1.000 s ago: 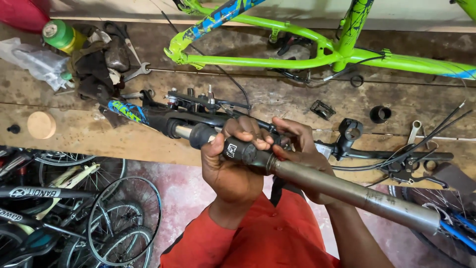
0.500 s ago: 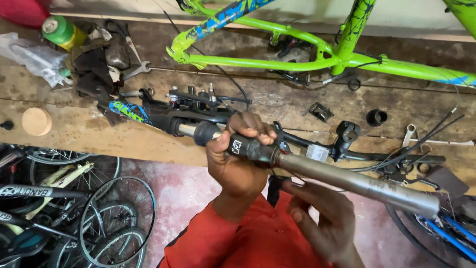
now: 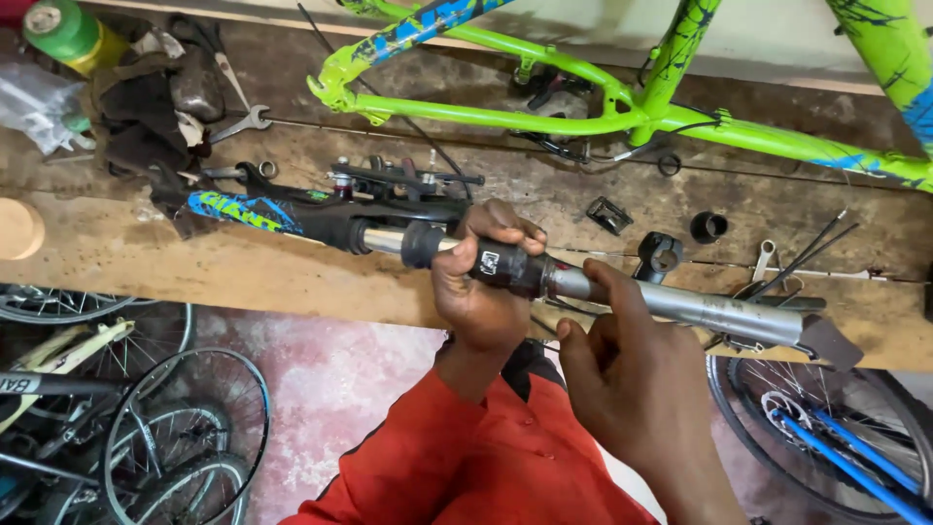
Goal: Applying grease to a bicycle front fork and frame head tube in preparation for assembly.
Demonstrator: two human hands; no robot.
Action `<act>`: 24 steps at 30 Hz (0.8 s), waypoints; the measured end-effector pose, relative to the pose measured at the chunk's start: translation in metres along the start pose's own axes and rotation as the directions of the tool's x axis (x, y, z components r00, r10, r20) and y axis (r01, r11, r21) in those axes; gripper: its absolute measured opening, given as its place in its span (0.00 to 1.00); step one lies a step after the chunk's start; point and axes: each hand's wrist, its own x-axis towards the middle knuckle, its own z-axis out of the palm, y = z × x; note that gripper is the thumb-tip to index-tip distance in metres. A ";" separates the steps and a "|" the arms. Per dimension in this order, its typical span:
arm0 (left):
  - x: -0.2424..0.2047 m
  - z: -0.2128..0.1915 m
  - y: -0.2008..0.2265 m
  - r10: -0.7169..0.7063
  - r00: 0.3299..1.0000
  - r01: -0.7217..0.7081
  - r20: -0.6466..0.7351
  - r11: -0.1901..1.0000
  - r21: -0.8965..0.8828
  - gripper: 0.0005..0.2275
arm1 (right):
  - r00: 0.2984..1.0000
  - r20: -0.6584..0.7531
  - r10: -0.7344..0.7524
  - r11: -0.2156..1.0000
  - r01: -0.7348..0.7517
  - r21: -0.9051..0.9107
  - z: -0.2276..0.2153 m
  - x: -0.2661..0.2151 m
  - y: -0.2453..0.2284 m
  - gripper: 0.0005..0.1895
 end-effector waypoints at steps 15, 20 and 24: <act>0.001 -0.012 -0.007 -0.026 0.996 0.030 -0.091 0.999 0.043 0.14 | 0.992 0.126 -0.010 0.995 -0.003 0.103 0.010 0.018 -0.002 0.25; 0.005 -0.013 -0.008 -0.031 0.990 0.036 -0.134 0.999 0.033 0.14 | 0.989 0.105 -0.102 0.992 0.094 0.078 0.019 0.016 0.004 0.27; 0.007 -0.014 -0.011 -0.111 0.970 0.130 -0.214 0.989 0.077 0.14 | 0.975 0.068 -0.211 0.922 0.222 -0.317 0.033 0.007 0.022 0.36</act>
